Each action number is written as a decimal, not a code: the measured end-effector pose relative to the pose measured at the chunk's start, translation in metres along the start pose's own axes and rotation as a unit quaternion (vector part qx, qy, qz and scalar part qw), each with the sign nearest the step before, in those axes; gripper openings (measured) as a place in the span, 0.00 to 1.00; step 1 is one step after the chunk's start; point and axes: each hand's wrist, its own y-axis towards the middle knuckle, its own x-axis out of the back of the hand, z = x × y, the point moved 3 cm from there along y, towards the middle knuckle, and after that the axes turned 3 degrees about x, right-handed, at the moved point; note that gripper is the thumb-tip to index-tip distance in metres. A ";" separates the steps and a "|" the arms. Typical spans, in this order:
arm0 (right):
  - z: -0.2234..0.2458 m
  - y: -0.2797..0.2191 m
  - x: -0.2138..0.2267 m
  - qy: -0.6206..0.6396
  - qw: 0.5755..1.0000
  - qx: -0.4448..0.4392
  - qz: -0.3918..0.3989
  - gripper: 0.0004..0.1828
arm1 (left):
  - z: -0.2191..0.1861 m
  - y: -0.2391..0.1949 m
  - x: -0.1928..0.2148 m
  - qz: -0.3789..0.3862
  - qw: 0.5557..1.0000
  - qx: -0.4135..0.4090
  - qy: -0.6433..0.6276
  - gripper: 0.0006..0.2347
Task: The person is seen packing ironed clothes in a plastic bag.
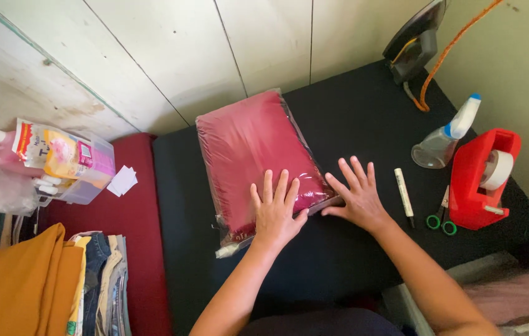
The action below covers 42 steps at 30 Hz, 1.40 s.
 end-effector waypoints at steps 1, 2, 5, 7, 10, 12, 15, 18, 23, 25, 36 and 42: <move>0.002 0.004 0.003 -0.001 1.000 0.000 -0.001 0.54 | 0.000 0.000 0.000 -0.001 1.000 -0.001 0.000 0.34; 0.004 0.009 0.006 0.003 1.000 -0.008 -0.006 0.54 | 0.000 0.001 0.000 -0.002 1.000 -0.001 -0.002 0.34; 0.011 0.026 0.013 0.009 1.000 -0.025 -0.005 0.54 | 0.000 0.001 0.001 0.000 1.000 0.000 -0.002 0.34; 0.010 0.036 0.014 0.011 0.999 -0.031 0.000 0.54 | 0.000 0.001 0.001 -0.001 1.000 0.002 0.000 0.33; -0.001 0.042 0.012 0.018 0.999 -0.015 0.025 0.54 | 0.000 0.002 0.002 -0.001 1.000 0.002 -0.003 0.34; -0.014 0.038 0.010 0.009 0.999 -0.001 0.039 0.55 | 0.000 0.000 0.001 -0.009 1.000 -0.003 -0.002 0.34; -0.016 0.039 0.020 0.012 0.999 -0.010 0.036 0.55 | 0.000 0.000 0.002 -0.006 1.000 -0.004 -0.008 0.34; -0.001 0.043 0.017 0.034 0.999 0.002 0.022 0.55 | 0.001 0.000 0.001 -0.006 1.000 -0.004 -0.015 0.34; -0.004 0.041 0.006 0.025 0.999 0.020 0.011 0.52 | 0.001 0.000 0.000 -0.003 1.000 0.000 -0.007 0.33; -0.007 0.036 0.004 0.013 1.000 0.020 0.009 0.51 | 0.001 0.000 0.001 -0.006 1.000 -0.003 -0.005 0.33; 0.006 0.014 0.005 0.027 0.999 0.027 0.002 0.49 | 0.000 0.000 0.001 -0.016 1.000 -0.004 -0.010 0.34; 0.024 0.025 0.012 0.071 0.997 0.009 0.026 0.45 | 0.001 -0.001 0.000 -0.008 1.000 0.000 -0.009 0.35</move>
